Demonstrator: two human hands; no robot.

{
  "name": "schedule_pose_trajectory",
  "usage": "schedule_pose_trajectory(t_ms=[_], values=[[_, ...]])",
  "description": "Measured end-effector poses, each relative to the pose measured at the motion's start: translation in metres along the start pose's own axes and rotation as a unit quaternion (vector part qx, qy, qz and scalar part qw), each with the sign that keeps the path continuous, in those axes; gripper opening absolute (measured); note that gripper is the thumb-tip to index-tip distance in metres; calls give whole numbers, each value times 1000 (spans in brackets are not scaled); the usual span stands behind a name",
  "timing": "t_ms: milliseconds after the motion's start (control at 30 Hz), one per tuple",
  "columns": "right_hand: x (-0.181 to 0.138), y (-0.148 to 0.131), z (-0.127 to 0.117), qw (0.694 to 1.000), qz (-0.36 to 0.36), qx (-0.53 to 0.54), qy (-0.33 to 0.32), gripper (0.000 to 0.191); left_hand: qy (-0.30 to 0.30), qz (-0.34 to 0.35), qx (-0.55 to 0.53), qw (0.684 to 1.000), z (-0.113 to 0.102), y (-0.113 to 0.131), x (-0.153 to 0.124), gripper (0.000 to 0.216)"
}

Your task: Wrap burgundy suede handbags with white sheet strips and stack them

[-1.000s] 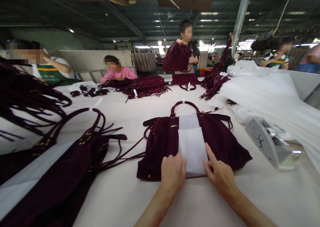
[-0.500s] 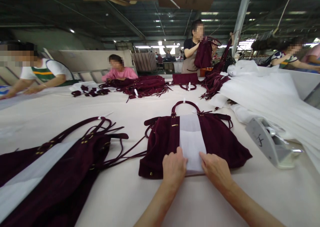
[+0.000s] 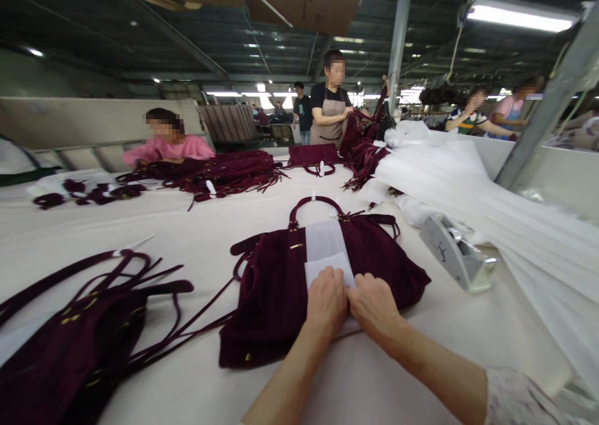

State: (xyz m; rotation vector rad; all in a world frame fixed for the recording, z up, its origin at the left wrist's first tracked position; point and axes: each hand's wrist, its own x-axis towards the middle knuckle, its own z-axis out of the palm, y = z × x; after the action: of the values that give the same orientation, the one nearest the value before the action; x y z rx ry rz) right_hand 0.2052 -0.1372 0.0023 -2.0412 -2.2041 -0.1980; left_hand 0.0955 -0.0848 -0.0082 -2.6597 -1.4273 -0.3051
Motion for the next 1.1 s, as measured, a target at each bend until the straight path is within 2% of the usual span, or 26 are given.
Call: schedule_pose_trajectory(t_ms=[67,167,300,333,400,500,600,667,767,867,933,1000,1100], values=[[6,13,-6,1000,-8,7,15,16,33,17,6,999,4,0,3,16],[7,53,-19,994,-18,91,61,12,71,61,-2,996,12,-6,5,23],[-8,122,-26,957,88,191,199,17,47,81,-14,996,23,-13,7,36],[-13,136,-23,954,103,195,202,17,36,77,-15,996,25,-14,8,38],[-26,153,-8,964,95,195,155,15,19,65,-12,998,28,-14,9,43],[-40,159,20,974,68,201,81,15,-6,57,-3,998,28,-12,8,45],[-43,158,30,964,68,243,81,19,-14,60,5,998,26,-13,9,45],[-40,161,21,951,61,291,86,21,-10,63,10,998,27,-15,11,45],[-39,180,-7,930,78,340,115,25,-8,82,14,996,30,-20,17,46],[-51,206,-33,921,157,306,182,26,-11,102,10,995,32,-21,20,47],[-59,216,-44,914,203,291,196,26,-9,102,4,995,31,-20,16,46],[-57,212,-49,911,207,314,170,28,-5,97,-4,995,29,-16,11,46],[-32,172,-49,905,118,396,103,29,2,90,-16,996,28,-12,5,45]])
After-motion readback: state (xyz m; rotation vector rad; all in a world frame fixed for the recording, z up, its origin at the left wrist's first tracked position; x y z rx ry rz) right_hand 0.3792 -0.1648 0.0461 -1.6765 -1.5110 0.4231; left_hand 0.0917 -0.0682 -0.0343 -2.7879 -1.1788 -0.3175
